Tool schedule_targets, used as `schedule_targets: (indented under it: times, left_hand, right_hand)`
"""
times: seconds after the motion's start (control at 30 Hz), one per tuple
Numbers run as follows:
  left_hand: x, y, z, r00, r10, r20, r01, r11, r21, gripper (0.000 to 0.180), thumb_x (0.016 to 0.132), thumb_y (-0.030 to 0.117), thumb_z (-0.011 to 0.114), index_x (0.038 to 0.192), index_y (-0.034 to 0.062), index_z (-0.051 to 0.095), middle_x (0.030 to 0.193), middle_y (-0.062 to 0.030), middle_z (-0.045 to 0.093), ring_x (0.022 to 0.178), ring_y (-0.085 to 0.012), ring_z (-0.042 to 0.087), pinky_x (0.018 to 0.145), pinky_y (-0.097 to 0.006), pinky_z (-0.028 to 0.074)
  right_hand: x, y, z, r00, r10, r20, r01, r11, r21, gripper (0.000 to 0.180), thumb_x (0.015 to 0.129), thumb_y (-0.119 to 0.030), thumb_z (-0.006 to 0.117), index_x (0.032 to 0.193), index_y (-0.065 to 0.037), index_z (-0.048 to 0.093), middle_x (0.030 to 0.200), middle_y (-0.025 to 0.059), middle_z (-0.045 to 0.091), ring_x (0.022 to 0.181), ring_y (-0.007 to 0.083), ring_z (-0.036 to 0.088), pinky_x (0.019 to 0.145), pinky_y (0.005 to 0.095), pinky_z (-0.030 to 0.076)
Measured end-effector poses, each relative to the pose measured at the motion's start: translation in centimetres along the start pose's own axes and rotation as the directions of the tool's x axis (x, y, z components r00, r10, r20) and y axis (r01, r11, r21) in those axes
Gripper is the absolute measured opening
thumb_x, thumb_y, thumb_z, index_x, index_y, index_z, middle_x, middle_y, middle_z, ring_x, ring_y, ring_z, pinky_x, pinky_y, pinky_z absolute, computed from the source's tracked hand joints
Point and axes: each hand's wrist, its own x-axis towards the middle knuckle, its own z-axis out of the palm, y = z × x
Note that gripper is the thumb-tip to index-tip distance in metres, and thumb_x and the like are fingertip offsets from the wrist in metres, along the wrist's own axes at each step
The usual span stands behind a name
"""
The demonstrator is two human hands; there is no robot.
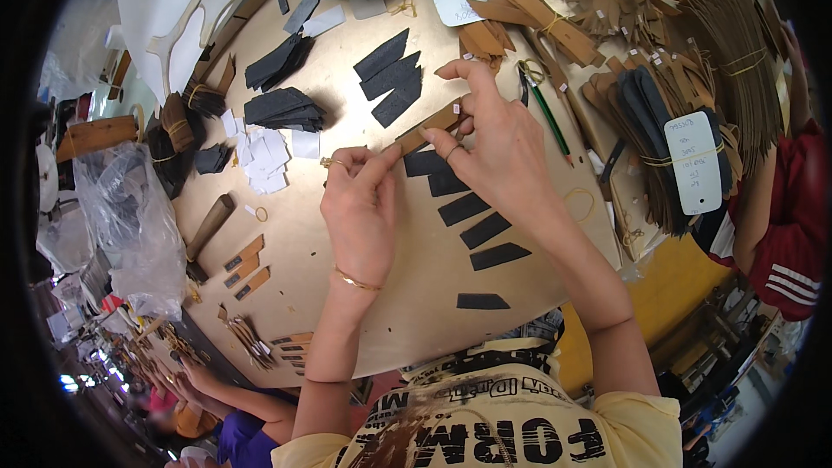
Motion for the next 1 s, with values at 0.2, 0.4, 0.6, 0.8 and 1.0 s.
schedule_targets:
  times: [0.2, 0.4, 0.6, 0.8, 1.0]
  left_hand:
    - [-0.1, 0.9, 0.6, 0.999, 0.032, 0.012, -0.033, 0.987, 0.155, 0.018, 0.087, -0.003, 0.065, 0.103, 0.0022, 0.071, 0.094, -0.0148, 0.057, 0.079, -0.0305, 0.063, 0.066, -0.04, 0.052]
    - [0.0, 1.1, 0.6, 0.997, 0.06, 0.055, -0.07, 0.977, 0.202, 0.022, 0.085, -0.003, 0.063, 0.106, -0.0021, 0.068, 0.098, -0.0167, 0.056, 0.084, -0.0329, 0.063, 0.069, -0.04, 0.053]
    - [0.0, 1.2, 0.2, 0.99, 0.031, 0.137, -0.06, 0.975, 0.214, 0.034, 0.079, -0.009, 0.061, 0.113, -0.0068, 0.062, 0.104, -0.0169, 0.053, 0.092, -0.0323, 0.062, 0.074, -0.038, 0.055]
    - [0.0, 1.2, 0.1, 0.988, 0.03, 0.149, -0.061, 0.977, 0.207, 0.035, 0.078, -0.009, 0.061, 0.114, -0.007, 0.062, 0.104, -0.0174, 0.053, 0.093, -0.033, 0.062, 0.075, -0.038, 0.055]
    - [0.0, 1.2, 0.1, 0.988, 0.027, 0.151, -0.059, 0.976, 0.211, 0.035, 0.079, -0.009, 0.061, 0.114, -0.0068, 0.062, 0.105, -0.0174, 0.053, 0.093, -0.0329, 0.062, 0.076, -0.038, 0.055]
  right_hand:
    - [0.0, -0.1, -0.3, 0.999, -0.025, -0.034, 0.027, 0.997, 0.065, 0.061, 0.079, -0.006, 0.079, 0.13, -0.008, 0.045, 0.077, 0.0027, 0.066, 0.068, 0.01, 0.055, 0.064, 0.0246, 0.044]
    - [0.3, 0.1, -2.1, 0.995, 0.099, 0.0, -0.096, 0.963, 0.253, 0.056, 0.084, -0.003, 0.074, 0.132, -0.007, 0.045, 0.079, -0.0011, 0.064, 0.072, 0.0045, 0.051, 0.068, 0.0214, 0.042]
    - [0.2, 0.2, -2.0, 0.994, 0.106, -0.003, -0.102, 0.965, 0.243, 0.051, 0.085, -0.003, 0.072, 0.127, -0.006, 0.044, 0.079, -0.0015, 0.064, 0.071, 0.0043, 0.05, 0.068, 0.0209, 0.041]
    - [0.3, 0.2, -1.8, 0.995, 0.102, -0.017, -0.096, 0.971, 0.221, 0.049, 0.084, -0.002, 0.073, 0.123, -0.006, 0.044, 0.078, -0.0011, 0.064, 0.07, 0.0049, 0.05, 0.067, 0.0211, 0.041]
    - [0.1, 0.6, -1.8, 0.995, 0.103, -0.014, -0.098, 0.974, 0.206, 0.041, 0.083, -0.001, 0.072, 0.117, -0.006, 0.05, 0.08, 0.0008, 0.065, 0.073, 0.0078, 0.053, 0.069, 0.0231, 0.043]
